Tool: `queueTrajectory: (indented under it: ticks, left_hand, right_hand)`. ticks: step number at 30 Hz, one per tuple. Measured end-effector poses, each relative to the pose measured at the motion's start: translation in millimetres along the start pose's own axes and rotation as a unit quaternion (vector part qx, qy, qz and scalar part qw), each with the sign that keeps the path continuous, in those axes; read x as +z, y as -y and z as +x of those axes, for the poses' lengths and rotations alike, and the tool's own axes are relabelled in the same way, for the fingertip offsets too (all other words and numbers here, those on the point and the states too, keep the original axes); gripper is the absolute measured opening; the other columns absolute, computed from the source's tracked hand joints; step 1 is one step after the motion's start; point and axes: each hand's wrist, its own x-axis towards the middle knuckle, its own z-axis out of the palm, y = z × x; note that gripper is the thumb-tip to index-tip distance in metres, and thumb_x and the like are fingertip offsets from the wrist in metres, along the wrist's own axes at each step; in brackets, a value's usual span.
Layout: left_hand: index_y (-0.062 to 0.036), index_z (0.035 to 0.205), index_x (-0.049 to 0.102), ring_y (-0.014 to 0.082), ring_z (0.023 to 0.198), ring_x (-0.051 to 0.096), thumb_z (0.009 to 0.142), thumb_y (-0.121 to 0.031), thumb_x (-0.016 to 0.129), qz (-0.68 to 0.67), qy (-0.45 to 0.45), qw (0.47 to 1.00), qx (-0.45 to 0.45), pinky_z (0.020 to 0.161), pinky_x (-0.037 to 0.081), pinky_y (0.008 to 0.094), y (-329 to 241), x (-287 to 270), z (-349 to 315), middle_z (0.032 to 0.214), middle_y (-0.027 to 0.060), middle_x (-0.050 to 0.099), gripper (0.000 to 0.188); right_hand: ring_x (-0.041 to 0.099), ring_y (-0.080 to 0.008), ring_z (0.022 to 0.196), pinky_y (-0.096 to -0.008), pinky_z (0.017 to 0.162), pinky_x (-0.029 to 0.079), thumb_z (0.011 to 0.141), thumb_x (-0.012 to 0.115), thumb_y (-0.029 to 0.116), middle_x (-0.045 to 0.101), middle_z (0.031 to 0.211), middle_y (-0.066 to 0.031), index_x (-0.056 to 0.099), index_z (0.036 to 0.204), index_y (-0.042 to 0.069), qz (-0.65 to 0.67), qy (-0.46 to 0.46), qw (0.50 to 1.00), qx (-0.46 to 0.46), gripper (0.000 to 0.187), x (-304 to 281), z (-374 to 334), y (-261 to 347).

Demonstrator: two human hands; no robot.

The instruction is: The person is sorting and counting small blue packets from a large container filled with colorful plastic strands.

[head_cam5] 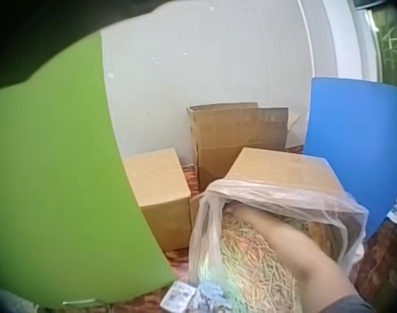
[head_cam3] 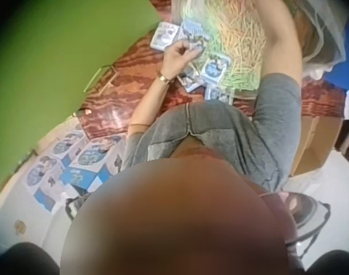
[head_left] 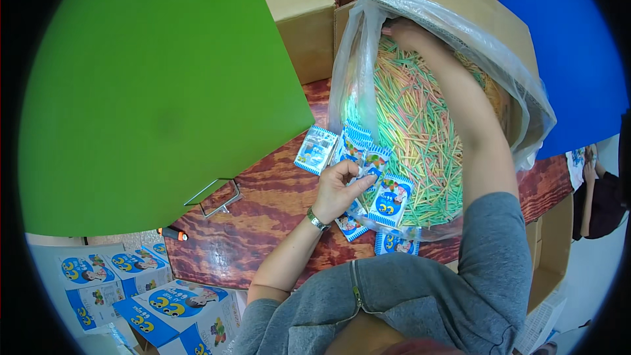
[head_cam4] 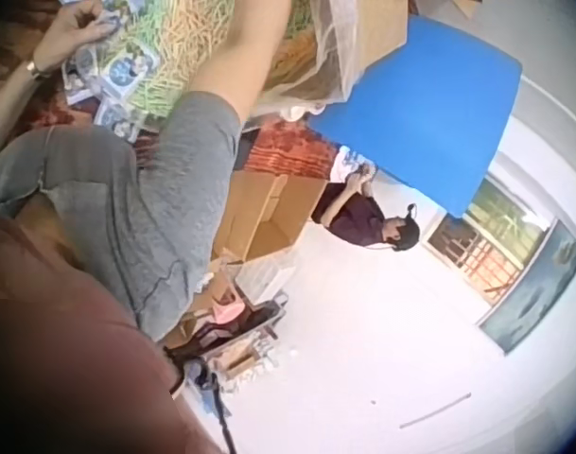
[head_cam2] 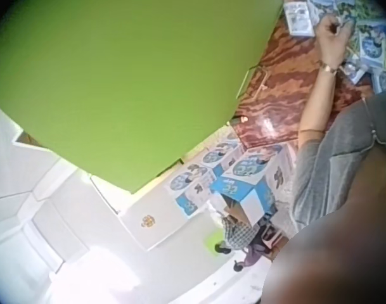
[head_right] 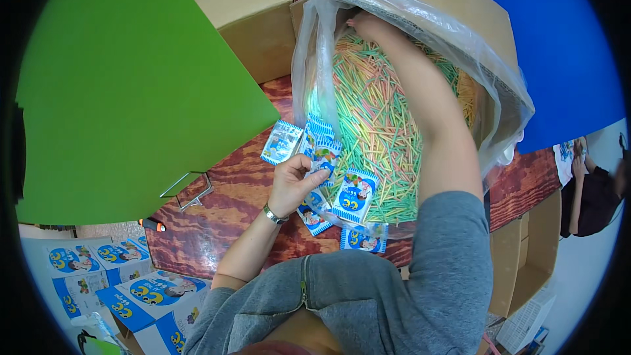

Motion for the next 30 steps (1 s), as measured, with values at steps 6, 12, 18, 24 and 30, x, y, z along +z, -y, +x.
queueTrajectory:
  ticks: [6, 12, 18, 24, 30]
  left_hand:
    - [-0.0023, 0.085, 0.062, 0.0033, 0.077, 0.057, 0.083, -0.001, 0.074, 0.011, -0.053, 0.997, 0.052, 0.067, 0.047, 0.0203, 7.4, 4.0, -0.1, 0.086, -0.0012, 0.065, 0.012]
    - [-0.0013, 0.086, 0.064, 0.0028, 0.068, 0.055, 0.078, -0.005, 0.079, 0.198, -0.143, 0.952, 0.184, 0.059, 0.045, 0.0210, -7.3, 15.2, 6.9, 0.080, 0.0003, 0.065, 0.017]
    - [-0.0008, 0.087, 0.064, 0.0071, 0.062, 0.056, 0.076, -0.009, 0.081, 0.253, -0.178, 0.915, 0.258, 0.055, 0.045, 0.0234, -15.2, 18.4, -3.6, 0.076, 0.0035, 0.064, 0.022]
    - [-0.0007, 0.088, 0.064, 0.0154, 0.065, 0.062, 0.074, -0.007, 0.081, 0.282, -0.186, 0.883, 0.326, 0.056, 0.049, 0.0285, -26.2, 17.3, -12.4, 0.082, 0.0072, 0.067, 0.023]
    - [-0.0009, 0.104, 0.068, 0.0187, 0.076, 0.066, 0.079, -0.002, 0.075, 0.267, -0.162, 0.888, 0.337, 0.064, 0.052, 0.0285, -21.6, 10.1, -14.1, 0.090, 0.0100, 0.069, 0.026]
  right_hand:
    - [0.063, -0.0300, 0.095, -0.0415, 0.084, 0.049, 0.103, 0.040, 0.029, 0.063, 0.103, -0.0159, 0.049, 0.135, 0.009, 0.176, 0.016, 0.963, -0.202, 0.039, -17.3, -133.5, -19.3]
    - [0.059, -0.0304, 0.065, -0.0420, 0.062, 0.048, 0.102, 0.046, 0.029, 0.060, 0.080, -0.0147, 0.054, 0.121, 0.010, 0.222, 0.034, 0.913, -0.342, 0.028, -34.1, -256.4, -3.6]
    - [0.059, -0.0363, 0.063, -0.0462, 0.059, 0.045, 0.096, 0.055, 0.019, 0.057, 0.068, -0.0162, 0.054, 0.102, 0.002, 0.111, -0.018, 0.923, -0.367, 0.019, -48.2, -292.0, 19.1]
    - [0.067, -0.0384, 0.078, -0.0469, 0.067, 0.051, 0.095, 0.057, 0.026, 0.066, 0.078, -0.0206, 0.060, 0.097, -0.001, -0.075, 0.051, 0.934, -0.346, 0.027, -69.5, -303.1, 47.5]
    - [0.067, -0.0372, 0.082, -0.0464, 0.073, 0.053, 0.088, 0.067, 0.032, 0.067, 0.087, -0.0206, 0.059, 0.104, 0.000, -0.109, 0.043, 0.922, -0.369, 0.036, -83.4, -308.6, 71.6]
